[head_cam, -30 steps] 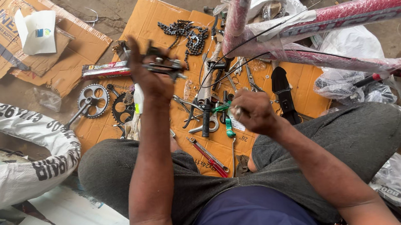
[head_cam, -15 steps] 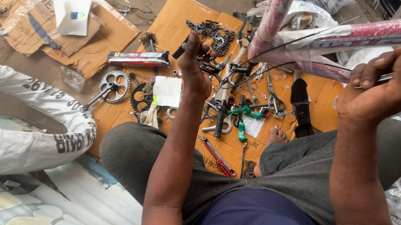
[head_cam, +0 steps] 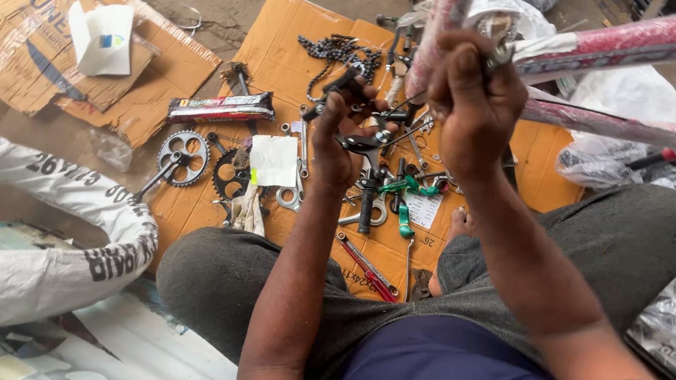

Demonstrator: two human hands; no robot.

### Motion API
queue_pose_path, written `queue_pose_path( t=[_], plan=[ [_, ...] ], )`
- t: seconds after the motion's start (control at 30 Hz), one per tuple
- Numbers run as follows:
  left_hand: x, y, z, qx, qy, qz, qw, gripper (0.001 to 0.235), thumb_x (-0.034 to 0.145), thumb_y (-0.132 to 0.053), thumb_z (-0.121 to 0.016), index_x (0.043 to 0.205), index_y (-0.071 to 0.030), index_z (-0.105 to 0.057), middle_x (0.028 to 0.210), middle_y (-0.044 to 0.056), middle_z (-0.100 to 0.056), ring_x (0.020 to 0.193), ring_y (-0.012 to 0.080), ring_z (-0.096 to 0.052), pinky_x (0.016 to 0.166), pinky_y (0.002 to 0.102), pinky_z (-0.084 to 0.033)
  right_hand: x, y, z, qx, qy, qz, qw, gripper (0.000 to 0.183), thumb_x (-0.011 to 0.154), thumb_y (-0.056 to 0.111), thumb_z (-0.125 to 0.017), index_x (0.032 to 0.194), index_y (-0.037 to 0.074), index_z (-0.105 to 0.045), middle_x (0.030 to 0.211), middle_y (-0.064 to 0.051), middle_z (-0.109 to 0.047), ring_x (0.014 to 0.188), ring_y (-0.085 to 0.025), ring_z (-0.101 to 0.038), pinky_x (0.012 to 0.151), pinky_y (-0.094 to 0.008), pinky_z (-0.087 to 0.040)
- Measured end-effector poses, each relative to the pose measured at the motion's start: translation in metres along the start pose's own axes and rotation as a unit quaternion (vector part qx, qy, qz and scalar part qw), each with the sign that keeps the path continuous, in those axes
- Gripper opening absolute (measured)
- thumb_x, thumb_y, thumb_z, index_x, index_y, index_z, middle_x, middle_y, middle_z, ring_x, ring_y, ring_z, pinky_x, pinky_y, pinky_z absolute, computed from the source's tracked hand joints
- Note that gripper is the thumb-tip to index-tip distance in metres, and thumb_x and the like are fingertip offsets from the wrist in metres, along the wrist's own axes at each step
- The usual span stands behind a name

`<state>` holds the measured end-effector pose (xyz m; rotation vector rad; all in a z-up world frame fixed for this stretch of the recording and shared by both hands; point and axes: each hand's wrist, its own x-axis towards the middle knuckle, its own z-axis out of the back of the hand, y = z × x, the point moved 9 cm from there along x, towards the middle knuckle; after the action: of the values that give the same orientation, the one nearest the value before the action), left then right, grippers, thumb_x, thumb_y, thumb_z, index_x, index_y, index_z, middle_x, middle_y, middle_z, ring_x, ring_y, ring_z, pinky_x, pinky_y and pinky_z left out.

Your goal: The person is assembling a bicycle, specifically working on the handlebar area. They use a wrench to tighten bolts on the handlebar stem and adjust the brake lever assembly.

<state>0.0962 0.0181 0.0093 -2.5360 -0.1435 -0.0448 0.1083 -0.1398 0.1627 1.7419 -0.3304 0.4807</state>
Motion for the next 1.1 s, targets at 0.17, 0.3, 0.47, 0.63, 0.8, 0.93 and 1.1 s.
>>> queue_pose_path(
  t=[0.17,0.3,0.47,0.63,0.8,0.93,1.1],
  plan=[
    [-0.010,0.016,0.000,-0.056,0.063,0.041,0.996,0.071,0.097,-0.054,-0.071,0.143,-0.004,-0.052,0.130,0.012,-0.062,0.123,0.0285,-0.061,0.101,0.051,-0.057,-0.061,-0.133,0.041,0.202,-0.126,-0.315,0.919,0.030,0.110,0.036,-0.061,0.097,0.009,-0.066,0.075,0.001,-0.059,0.054,-0.009,-0.051,0.045,-0.024,-0.038],
    [-0.012,0.028,0.000,-0.065,0.072,0.070,0.993,0.074,0.094,-0.052,-0.073,0.144,-0.003,-0.051,0.131,0.012,-0.063,0.124,0.0271,-0.061,0.106,0.047,-0.052,-0.108,-0.202,0.003,0.363,-0.018,-0.449,0.816,0.035,0.110,0.038,-0.048,0.124,0.013,-0.069,0.083,0.003,-0.064,0.085,-0.015,-0.068,0.063,-0.032,-0.055],
    [-0.014,0.038,0.006,0.076,0.028,0.058,0.995,0.067,0.090,-0.047,-0.076,0.135,-0.001,-0.058,0.122,0.010,-0.066,0.117,0.0234,-0.061,0.106,0.040,-0.048,-0.134,-0.266,0.002,0.414,-0.078,-0.492,0.761,0.033,0.109,0.034,-0.042,0.119,0.010,-0.062,0.108,-0.006,-0.071,0.100,-0.020,-0.070,0.089,-0.037,-0.059],
    [-0.013,0.046,0.012,0.303,-0.064,0.122,0.943,0.060,0.080,-0.049,-0.082,0.111,0.000,-0.066,0.097,0.009,-0.068,0.092,0.0198,-0.066,0.083,0.034,-0.054,-0.148,-0.305,0.018,0.399,-0.031,-0.472,0.786,0.035,0.108,0.037,-0.044,0.113,0.007,-0.061,0.105,-0.006,-0.068,0.096,-0.019,-0.067,0.087,-0.036,-0.057],
    [-0.014,0.048,0.017,0.507,-0.112,0.176,0.836,0.068,0.070,-0.064,-0.083,0.091,-0.001,-0.069,0.075,0.005,-0.067,0.068,0.0162,-0.071,0.060,0.031,-0.058,-0.179,-0.326,0.000,0.426,-0.069,-0.496,0.753,0.034,0.111,0.045,-0.045,0.111,0.013,-0.057,0.101,0.000,-0.063,0.090,-0.015,-0.062,0.079,-0.033,-0.053],
    [-0.019,0.052,0.024,0.570,-0.112,0.228,0.781,0.069,0.068,-0.070,-0.081,0.067,-0.002,-0.067,0.052,0.002,-0.055,0.047,0.0182,-0.059,0.048,0.035,-0.048,-0.191,-0.328,-0.002,0.414,-0.049,-0.516,0.748,0.045,0.106,0.055,-0.039,0.108,0.014,-0.057,0.095,0.001,-0.062,0.085,-0.015,-0.062,0.072,-0.034,-0.053],
    [-0.020,0.051,0.030,0.629,-0.108,0.237,0.732,0.070,0.062,-0.077,-0.078,0.058,-0.008,-0.068,0.049,0.001,-0.059,0.047,0.0173,-0.065,0.048,0.035,-0.053,-0.203,-0.347,-0.002,0.399,-0.034,-0.516,0.757,0.040,0.109,0.046,-0.042,0.109,0.011,-0.060,0.091,-0.001,-0.061,0.081,-0.015,-0.062,0.071,-0.033,-0.053]
  ],
)
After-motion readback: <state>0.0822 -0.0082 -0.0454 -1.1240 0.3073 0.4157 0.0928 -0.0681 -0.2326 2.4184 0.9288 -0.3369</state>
